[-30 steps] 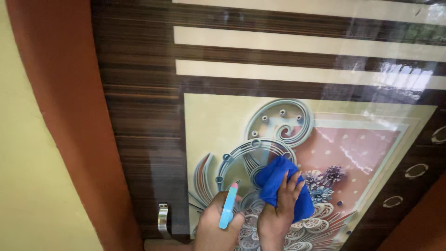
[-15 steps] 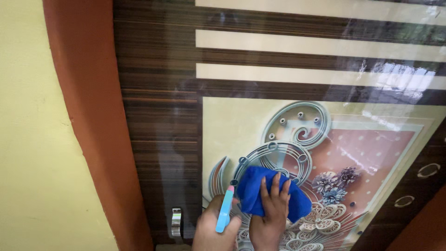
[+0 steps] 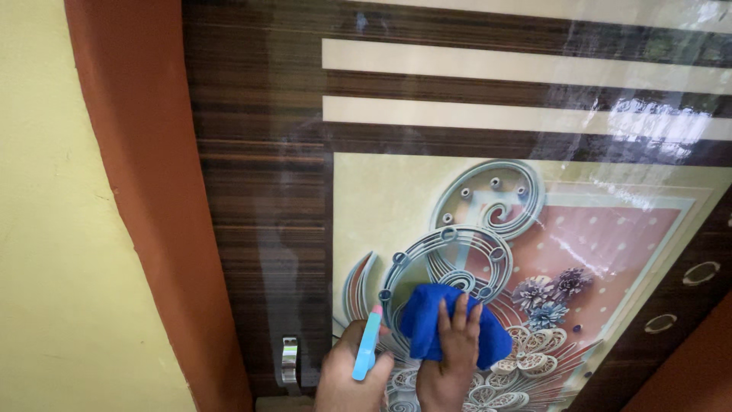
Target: The person cleans a wooden door and a glass-paneled door using a spray bottle and a blue cloth. They spray the surfaces and wipe them down systematically.
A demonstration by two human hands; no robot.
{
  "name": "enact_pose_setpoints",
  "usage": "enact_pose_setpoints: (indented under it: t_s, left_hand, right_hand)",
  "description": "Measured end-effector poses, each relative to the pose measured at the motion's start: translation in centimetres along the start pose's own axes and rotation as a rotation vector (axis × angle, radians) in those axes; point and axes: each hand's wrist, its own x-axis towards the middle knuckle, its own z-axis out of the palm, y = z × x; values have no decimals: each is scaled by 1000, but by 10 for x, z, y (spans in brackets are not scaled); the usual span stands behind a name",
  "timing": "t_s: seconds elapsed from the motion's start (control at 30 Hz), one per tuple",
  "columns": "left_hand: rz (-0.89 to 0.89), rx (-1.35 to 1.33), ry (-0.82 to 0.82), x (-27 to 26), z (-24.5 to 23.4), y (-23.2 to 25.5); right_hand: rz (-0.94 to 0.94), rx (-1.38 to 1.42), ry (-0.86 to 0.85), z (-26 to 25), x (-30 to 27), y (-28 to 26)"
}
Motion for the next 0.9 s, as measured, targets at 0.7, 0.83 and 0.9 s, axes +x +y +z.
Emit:
enact_pose_setpoints:
  t_s: [0.7, 0.83, 0.9]
  left_hand:
    - [134, 172, -29, 3, 15, -32]
    - [42, 53, 4, 0, 11, -23]
    - [46, 44, 2, 0, 7, -20]
  right_hand:
    - [331, 175, 254, -5, 20, 20]
    - [295, 132, 227, 0, 14, 17]
    - [203, 43, 213, 1, 12, 9]
